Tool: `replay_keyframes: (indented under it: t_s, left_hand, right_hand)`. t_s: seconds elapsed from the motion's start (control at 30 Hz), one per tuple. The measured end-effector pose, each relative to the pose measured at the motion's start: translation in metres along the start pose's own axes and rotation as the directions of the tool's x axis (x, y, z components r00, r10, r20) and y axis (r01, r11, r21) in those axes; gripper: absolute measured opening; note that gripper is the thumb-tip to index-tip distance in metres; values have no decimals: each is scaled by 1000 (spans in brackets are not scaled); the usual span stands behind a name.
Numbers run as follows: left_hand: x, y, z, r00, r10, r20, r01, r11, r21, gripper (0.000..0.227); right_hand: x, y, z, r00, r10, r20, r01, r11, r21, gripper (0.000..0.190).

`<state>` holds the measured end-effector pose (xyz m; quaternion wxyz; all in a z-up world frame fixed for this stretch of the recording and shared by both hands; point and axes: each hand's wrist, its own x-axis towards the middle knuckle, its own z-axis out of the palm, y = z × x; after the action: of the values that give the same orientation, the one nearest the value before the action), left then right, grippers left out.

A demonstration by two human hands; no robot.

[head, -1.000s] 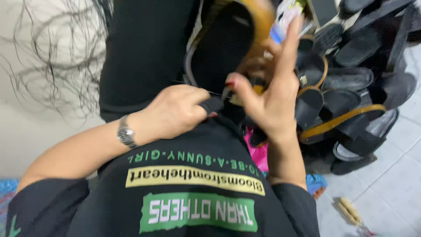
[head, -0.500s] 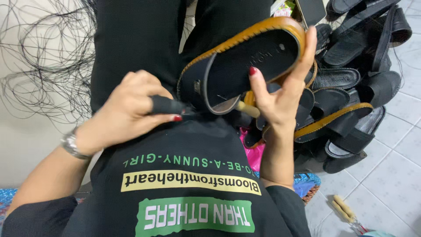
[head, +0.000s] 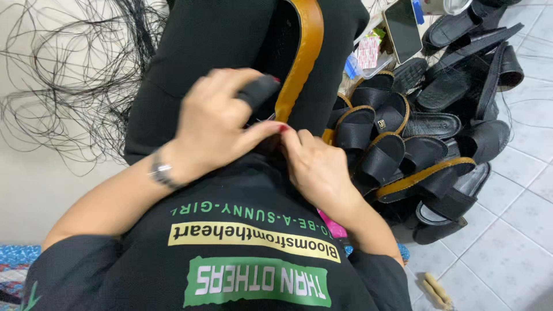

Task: The person is sewing a black slip-on shoe with a tan sole using a needle and black thread. They hold the shoe on their lap and repeatedly push the needle through the shoe's edge while pulling the thread tight to secure the stitching.

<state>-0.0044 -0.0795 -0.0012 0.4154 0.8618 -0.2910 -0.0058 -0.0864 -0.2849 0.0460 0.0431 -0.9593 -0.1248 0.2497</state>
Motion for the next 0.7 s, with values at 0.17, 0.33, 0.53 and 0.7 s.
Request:
replay_keyframes:
  t_s: [0.17,0.33,0.53,0.7]
  left_hand:
    - [1,-3,25,1000,19,-16,-16,988,156,53]
    - [0,-11,4,994,15,109,-9,999,-54,53]
    - [-30,-17,-10,949,-51,310,58,998,-14,52]
    - [-38,-21,-6,961,-37,273,54,997,-56,40]
  right_hand:
    - [-40,23,-36,974,44,224,-31,998,-64,66]
    - [-42,36,-9,997,-50,-65,48,998,-30,52]
    - [-21,40,19,979,-164,-124,169,985,36,51]
    - [-16,41,18,984,-164,-77,165,986,15,54]
